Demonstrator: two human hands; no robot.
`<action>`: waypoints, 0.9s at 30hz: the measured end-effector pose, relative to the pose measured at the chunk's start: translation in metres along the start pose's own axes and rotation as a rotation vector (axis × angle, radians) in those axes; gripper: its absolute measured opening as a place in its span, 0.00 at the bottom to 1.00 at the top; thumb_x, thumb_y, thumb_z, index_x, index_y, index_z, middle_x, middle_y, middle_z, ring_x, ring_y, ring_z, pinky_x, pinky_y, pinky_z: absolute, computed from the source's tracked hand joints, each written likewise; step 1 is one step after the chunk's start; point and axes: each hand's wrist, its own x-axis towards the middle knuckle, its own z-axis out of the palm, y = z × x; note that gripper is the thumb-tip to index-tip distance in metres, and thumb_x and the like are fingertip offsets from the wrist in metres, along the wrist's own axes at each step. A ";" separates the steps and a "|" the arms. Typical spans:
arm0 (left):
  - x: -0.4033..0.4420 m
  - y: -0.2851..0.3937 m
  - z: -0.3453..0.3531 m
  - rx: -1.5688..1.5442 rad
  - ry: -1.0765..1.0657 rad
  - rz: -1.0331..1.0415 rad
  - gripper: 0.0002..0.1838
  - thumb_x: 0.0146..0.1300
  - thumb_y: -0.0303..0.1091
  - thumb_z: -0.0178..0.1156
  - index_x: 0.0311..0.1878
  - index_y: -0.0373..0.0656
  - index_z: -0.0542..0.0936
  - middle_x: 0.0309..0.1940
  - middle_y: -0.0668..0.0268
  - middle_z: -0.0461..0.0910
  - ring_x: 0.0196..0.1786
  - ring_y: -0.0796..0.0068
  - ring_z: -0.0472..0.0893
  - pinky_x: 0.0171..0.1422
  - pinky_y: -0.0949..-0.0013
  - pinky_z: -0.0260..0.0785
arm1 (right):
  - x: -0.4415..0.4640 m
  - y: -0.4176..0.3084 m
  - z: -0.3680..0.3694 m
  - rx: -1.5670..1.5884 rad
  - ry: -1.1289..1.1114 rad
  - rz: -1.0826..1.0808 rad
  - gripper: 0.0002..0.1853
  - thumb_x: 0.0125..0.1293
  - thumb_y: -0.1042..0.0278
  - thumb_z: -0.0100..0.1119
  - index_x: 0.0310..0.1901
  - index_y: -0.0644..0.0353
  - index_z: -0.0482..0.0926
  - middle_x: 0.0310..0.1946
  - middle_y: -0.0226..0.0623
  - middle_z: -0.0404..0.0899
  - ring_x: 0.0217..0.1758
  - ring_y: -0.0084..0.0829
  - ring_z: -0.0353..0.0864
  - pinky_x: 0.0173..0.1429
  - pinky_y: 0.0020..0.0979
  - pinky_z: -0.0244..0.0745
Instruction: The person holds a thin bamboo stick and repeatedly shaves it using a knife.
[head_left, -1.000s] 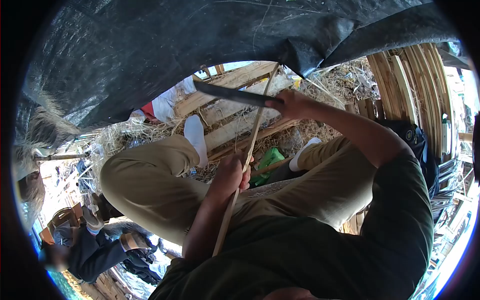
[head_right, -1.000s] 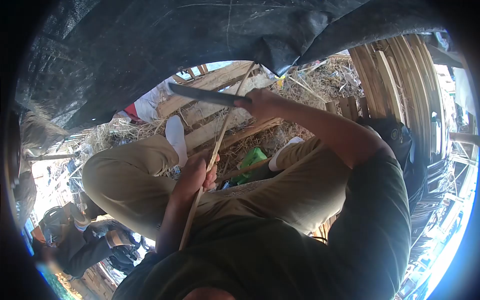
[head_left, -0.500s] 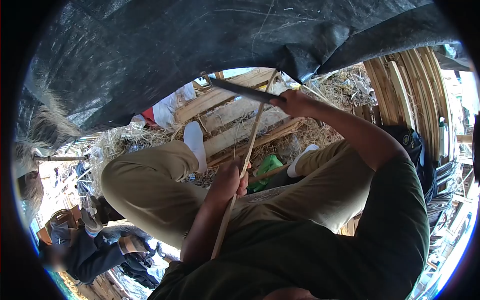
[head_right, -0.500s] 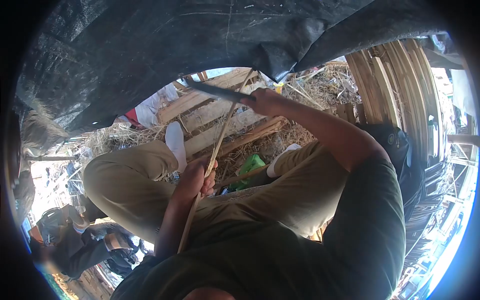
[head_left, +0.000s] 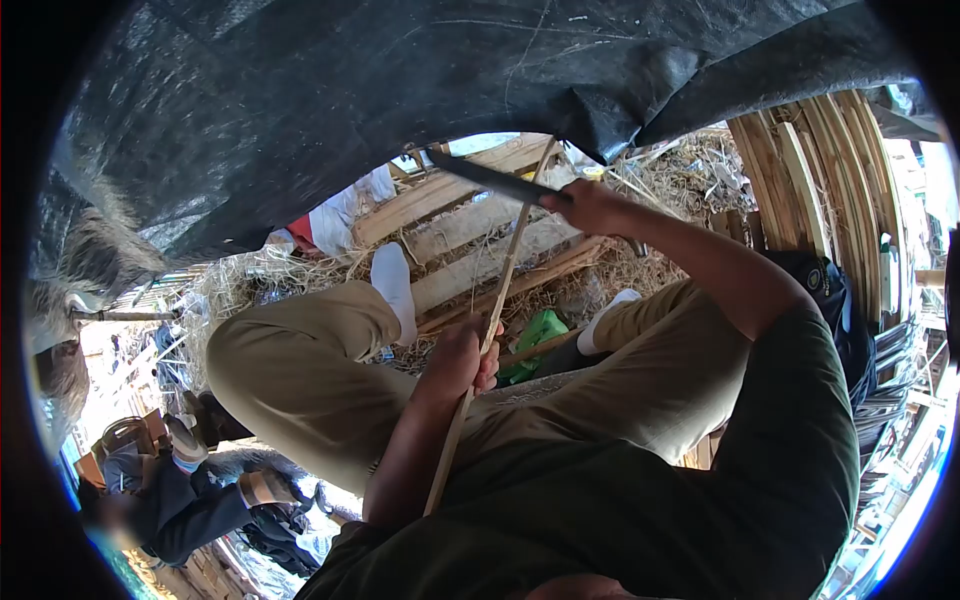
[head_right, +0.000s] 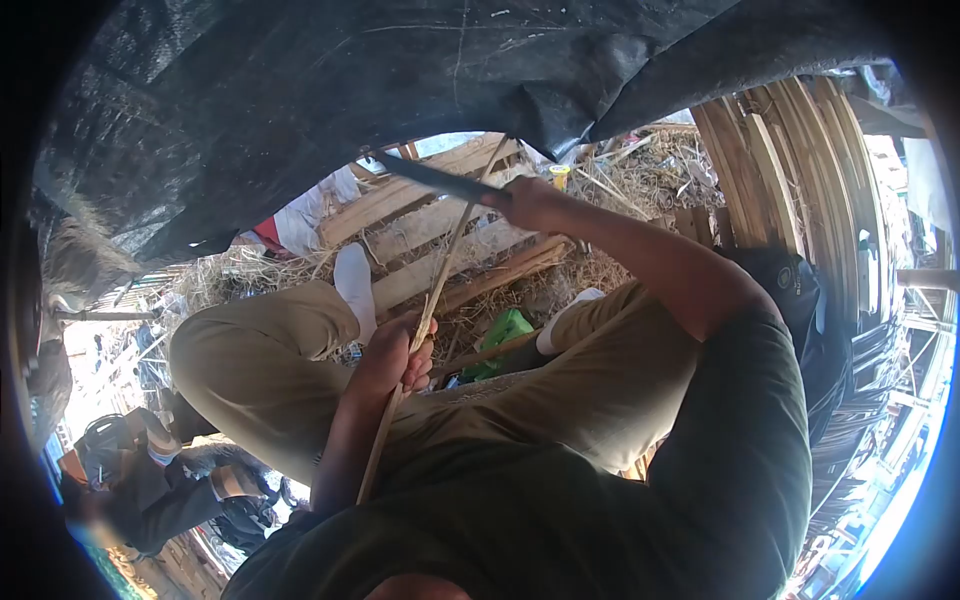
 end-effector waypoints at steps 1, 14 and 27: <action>-0.001 0.000 0.001 -0.004 0.005 0.011 0.14 0.74 0.42 0.44 0.44 0.41 0.72 0.13 0.70 0.62 0.11 0.80 0.60 0.16 0.72 0.52 | 0.000 0.001 -0.010 -0.002 0.002 0.092 0.37 0.75 0.33 0.42 0.42 0.67 0.81 0.23 0.43 0.80 0.23 0.36 0.82 0.27 0.40 0.77; 0.000 0.003 0.006 -0.098 0.017 -0.050 0.11 0.73 0.42 0.48 0.43 0.45 0.72 0.11 0.74 0.60 0.09 0.83 0.57 0.14 0.75 0.49 | -0.001 0.003 0.007 0.038 -0.001 -0.037 0.35 0.76 0.36 0.40 0.42 0.67 0.81 0.21 0.41 0.80 0.20 0.34 0.81 0.22 0.37 0.74; 0.000 0.007 0.009 -0.139 0.010 -0.072 0.09 0.74 0.40 0.49 0.45 0.46 0.71 0.12 0.76 0.60 0.10 0.85 0.57 0.14 0.77 0.50 | -0.053 -0.045 0.008 0.114 -0.229 -0.082 0.32 0.76 0.37 0.42 0.46 0.63 0.81 0.23 0.41 0.80 0.20 0.34 0.81 0.22 0.40 0.75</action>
